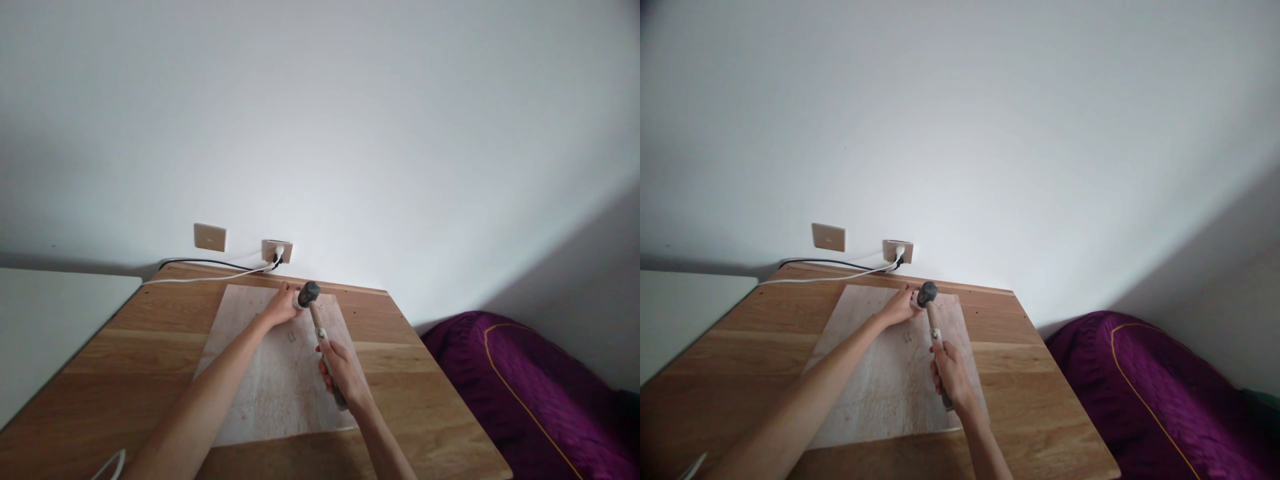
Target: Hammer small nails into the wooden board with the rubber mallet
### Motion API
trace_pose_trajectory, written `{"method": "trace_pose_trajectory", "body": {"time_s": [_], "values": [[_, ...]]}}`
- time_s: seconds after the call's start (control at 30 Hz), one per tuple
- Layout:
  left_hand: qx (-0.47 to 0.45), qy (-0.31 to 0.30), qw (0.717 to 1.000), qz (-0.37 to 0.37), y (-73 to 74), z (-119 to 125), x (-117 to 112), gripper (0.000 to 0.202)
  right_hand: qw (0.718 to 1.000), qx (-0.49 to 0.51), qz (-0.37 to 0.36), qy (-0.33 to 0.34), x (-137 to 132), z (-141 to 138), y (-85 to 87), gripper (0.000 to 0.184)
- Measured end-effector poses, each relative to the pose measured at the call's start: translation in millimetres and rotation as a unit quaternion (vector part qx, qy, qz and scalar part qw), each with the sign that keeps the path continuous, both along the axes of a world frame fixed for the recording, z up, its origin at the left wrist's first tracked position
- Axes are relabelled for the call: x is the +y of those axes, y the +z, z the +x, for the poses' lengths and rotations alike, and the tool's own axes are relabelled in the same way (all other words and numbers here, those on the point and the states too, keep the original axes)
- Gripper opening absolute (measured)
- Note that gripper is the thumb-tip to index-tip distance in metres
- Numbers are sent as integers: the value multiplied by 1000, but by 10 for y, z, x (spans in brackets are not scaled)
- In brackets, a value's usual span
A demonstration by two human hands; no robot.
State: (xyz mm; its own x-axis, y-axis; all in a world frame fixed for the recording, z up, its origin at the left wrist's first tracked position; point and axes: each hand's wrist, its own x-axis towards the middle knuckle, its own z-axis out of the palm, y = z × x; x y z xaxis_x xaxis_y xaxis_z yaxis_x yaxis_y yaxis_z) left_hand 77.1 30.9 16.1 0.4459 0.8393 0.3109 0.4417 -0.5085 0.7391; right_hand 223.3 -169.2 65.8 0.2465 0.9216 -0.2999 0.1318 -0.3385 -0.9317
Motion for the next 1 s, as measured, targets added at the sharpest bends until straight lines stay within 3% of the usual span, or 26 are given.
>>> {"method": "trace_pose_trajectory", "body": {"time_s": [0.17, 0.27, 0.43, 0.5, 0.6, 0.67, 0.73, 0.87, 1.0], "values": [[17, -2, 1000, 13, 13, 10, 22, 11, 991, 84, 87, -60, -15, 72, 140, 68], [12, -18, 1000, 18, 24, 16, 40, 11, 987, 99, 98, -85, -17, 121, 184, 69], [21, -41, 999, 11, 3, 8, 38, 9, 994, 75, 42, -68, -14, 112, 185, 73], [19, -37, 999, 2, -20, 6, 28, 30, 994, 59, 64, -61, -24, 76, 236, 72], [-9, -18, 1000, 5, -50, 5, 16, 81, 991, 37, 125, -41, -35, -9, 306, 63], [-20, -14, 1000, 8, -56, 5, 12, 93, 990, 19, 134, -25, -29, -72, 285, 60], [-21, -11, 1000, 10, -47, 3, 9, 93, 995, -12, 96, -9, -11, -124, 206, 60], [-18, -8, 999, 25, -6, -5, -5, 77, 999, -47, 13, -3, 13, -137, 65, 66], [34, -9, 999, 15, 34, -5, -20, 29, 997, 13, 72, -32, -20, -46, 128, 68]]}}
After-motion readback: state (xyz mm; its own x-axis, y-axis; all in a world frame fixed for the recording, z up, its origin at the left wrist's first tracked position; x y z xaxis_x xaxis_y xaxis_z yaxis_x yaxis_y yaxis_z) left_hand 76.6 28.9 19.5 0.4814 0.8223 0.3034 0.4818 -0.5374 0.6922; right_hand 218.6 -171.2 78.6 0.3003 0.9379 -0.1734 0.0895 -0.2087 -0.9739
